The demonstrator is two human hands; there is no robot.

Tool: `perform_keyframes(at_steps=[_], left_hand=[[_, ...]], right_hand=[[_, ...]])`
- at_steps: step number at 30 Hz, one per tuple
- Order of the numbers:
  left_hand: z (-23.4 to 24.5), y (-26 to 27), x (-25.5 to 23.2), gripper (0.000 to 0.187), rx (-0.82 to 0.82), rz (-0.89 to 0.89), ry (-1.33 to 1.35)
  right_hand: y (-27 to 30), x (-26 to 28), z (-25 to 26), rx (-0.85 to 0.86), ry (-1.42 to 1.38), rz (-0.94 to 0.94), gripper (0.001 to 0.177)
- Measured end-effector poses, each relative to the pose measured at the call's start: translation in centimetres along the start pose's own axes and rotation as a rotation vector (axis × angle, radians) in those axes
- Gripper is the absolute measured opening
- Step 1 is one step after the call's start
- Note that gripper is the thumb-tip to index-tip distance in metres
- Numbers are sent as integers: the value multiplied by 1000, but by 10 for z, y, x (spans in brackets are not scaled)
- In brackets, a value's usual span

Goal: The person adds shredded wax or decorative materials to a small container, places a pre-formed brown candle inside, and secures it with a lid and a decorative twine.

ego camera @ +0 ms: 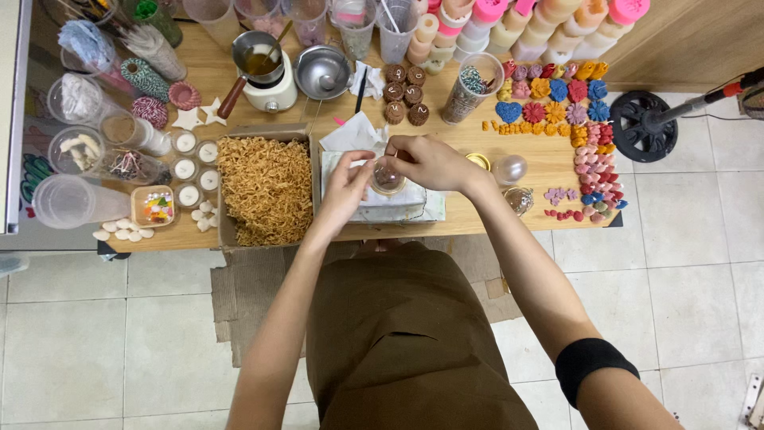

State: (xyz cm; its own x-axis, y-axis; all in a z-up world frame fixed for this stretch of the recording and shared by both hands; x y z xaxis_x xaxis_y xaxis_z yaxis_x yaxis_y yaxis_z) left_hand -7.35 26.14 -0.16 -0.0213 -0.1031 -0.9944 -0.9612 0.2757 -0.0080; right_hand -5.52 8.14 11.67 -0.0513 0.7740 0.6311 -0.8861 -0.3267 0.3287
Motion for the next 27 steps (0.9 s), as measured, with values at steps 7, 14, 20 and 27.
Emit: perform_keyframes(at_steps=[7, 14, 20, 27], left_hand=[[16, -5, 23, 20, -123, -63, -334], [18, -6, 19, 19, -151, -117, -516], [8, -1, -17, 32, -146, -475, -1109], [4, -37, -2, 49, 75, -226, -636]], right_hand=[[0, -46, -19, -67, -97, -53, 19], [-7, -66, -32, -160, -159, -29, 18], [-7, -65, -34, -201, -197, -7, 17], [-6, -69, -35, -201, -214, 11, 17]])
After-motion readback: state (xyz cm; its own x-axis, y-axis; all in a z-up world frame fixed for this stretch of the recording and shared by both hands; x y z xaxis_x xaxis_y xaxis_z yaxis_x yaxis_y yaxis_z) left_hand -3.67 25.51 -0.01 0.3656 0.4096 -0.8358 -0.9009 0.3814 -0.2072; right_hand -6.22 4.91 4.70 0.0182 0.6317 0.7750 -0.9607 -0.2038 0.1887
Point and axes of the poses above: each hand's wrist, its own y-axis away from the middle knuckle, its own z-axis out of the back of the hand, x = y × z, the point moved 3 cm from there along -y, towards the middle knuckle, and after that the axes turned 11 degrees about -z, right-handed, at the moved point
